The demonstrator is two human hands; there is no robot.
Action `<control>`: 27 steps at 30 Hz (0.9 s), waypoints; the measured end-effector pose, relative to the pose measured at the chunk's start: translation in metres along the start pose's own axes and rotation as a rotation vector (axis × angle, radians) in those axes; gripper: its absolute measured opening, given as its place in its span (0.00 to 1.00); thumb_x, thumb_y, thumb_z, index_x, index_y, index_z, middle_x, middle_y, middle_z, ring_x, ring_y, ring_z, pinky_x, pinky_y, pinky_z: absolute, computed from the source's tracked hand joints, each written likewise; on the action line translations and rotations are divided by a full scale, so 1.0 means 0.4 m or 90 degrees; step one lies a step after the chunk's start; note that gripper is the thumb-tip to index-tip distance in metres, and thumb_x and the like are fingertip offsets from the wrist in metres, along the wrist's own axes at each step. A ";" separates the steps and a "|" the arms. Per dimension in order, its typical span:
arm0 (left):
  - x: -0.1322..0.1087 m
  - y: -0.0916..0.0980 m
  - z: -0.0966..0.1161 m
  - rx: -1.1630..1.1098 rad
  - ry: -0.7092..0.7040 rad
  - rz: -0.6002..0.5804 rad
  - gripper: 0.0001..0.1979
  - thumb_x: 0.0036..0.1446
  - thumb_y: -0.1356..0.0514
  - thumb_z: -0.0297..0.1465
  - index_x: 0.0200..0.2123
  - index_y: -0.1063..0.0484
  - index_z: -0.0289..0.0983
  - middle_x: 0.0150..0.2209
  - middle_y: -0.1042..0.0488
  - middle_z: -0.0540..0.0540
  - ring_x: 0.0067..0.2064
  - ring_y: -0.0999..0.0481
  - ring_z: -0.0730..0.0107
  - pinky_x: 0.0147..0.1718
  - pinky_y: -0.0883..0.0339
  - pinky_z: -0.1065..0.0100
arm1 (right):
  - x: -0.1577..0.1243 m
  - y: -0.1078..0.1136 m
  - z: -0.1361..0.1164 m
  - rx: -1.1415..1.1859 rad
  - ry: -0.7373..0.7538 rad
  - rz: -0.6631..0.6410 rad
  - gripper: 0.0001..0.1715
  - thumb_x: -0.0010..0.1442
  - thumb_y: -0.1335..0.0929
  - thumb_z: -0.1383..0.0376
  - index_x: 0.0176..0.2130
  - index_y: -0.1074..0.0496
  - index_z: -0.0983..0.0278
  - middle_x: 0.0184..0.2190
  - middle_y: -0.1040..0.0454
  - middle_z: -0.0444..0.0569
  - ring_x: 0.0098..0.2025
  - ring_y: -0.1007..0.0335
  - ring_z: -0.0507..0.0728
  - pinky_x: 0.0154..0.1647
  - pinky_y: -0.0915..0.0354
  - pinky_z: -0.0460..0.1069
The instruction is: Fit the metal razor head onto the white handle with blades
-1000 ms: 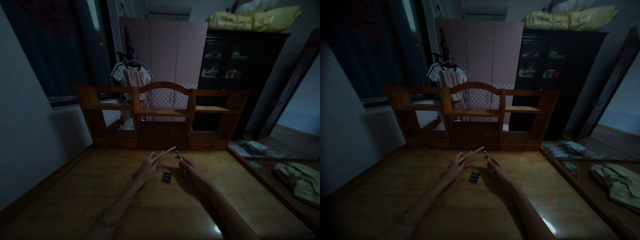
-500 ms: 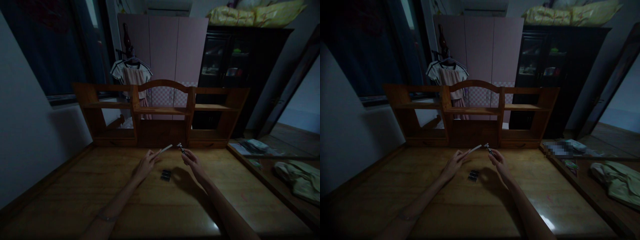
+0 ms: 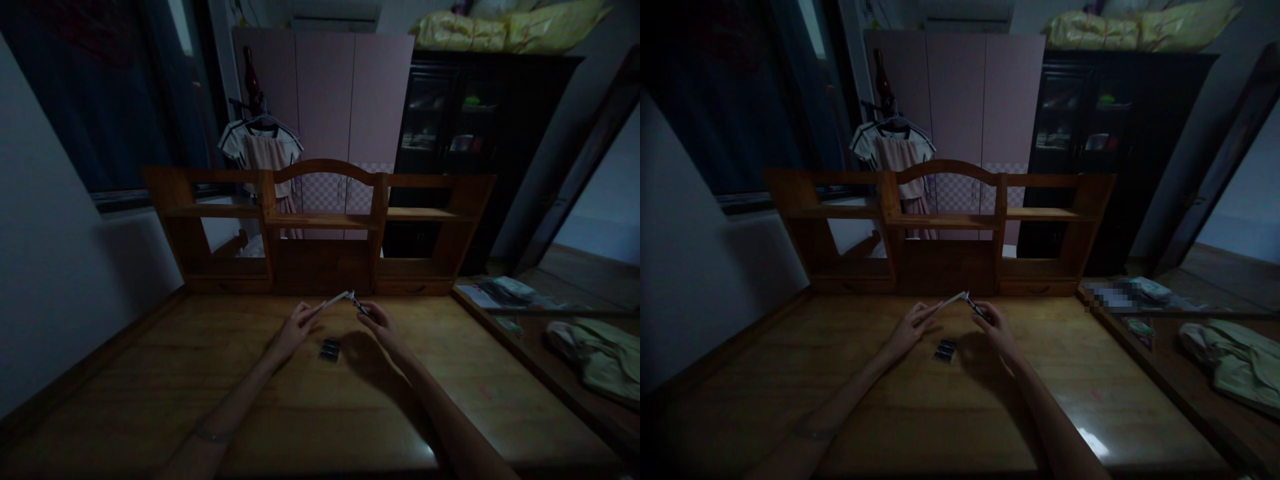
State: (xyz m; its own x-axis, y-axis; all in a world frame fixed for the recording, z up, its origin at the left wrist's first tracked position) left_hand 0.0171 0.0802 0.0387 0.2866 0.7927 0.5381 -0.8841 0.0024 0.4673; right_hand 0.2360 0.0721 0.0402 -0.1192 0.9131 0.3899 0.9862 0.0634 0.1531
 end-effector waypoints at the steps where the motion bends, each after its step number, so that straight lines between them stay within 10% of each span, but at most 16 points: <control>1: 0.000 0.002 -0.003 -0.002 0.004 0.003 0.20 0.60 0.46 0.35 0.56 0.36 0.45 0.36 0.37 0.49 0.38 0.35 0.73 0.41 0.40 0.72 | 0.000 0.000 -0.002 -0.005 0.000 0.001 0.21 0.54 0.32 0.53 0.45 0.29 0.60 0.37 0.28 0.46 0.38 0.34 0.56 0.40 0.39 0.49; 27: -0.002 -0.001 -0.003 0.019 0.003 0.006 0.19 0.61 0.46 0.36 0.55 0.34 0.43 0.37 0.33 0.48 0.39 0.33 0.71 0.42 0.38 0.69 | 0.004 0.006 0.026 -0.053 -0.014 0.021 0.20 0.52 0.32 0.54 0.42 0.28 0.61 0.34 0.27 0.46 0.37 0.33 0.57 0.39 0.39 0.50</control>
State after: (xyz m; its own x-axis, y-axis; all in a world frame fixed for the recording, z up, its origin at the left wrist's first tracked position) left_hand 0.0169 0.0806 0.0372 0.2772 0.7951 0.5395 -0.8753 -0.0226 0.4830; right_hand 0.2392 0.0781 0.0318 -0.0833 0.9231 0.3755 0.9764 0.0002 0.2160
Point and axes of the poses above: each hand's wrist, its own x-axis towards the middle knuckle, its own y-axis out of the back of the hand, z = x × y, the point moved 8 cm from there along x, towards the middle knuckle
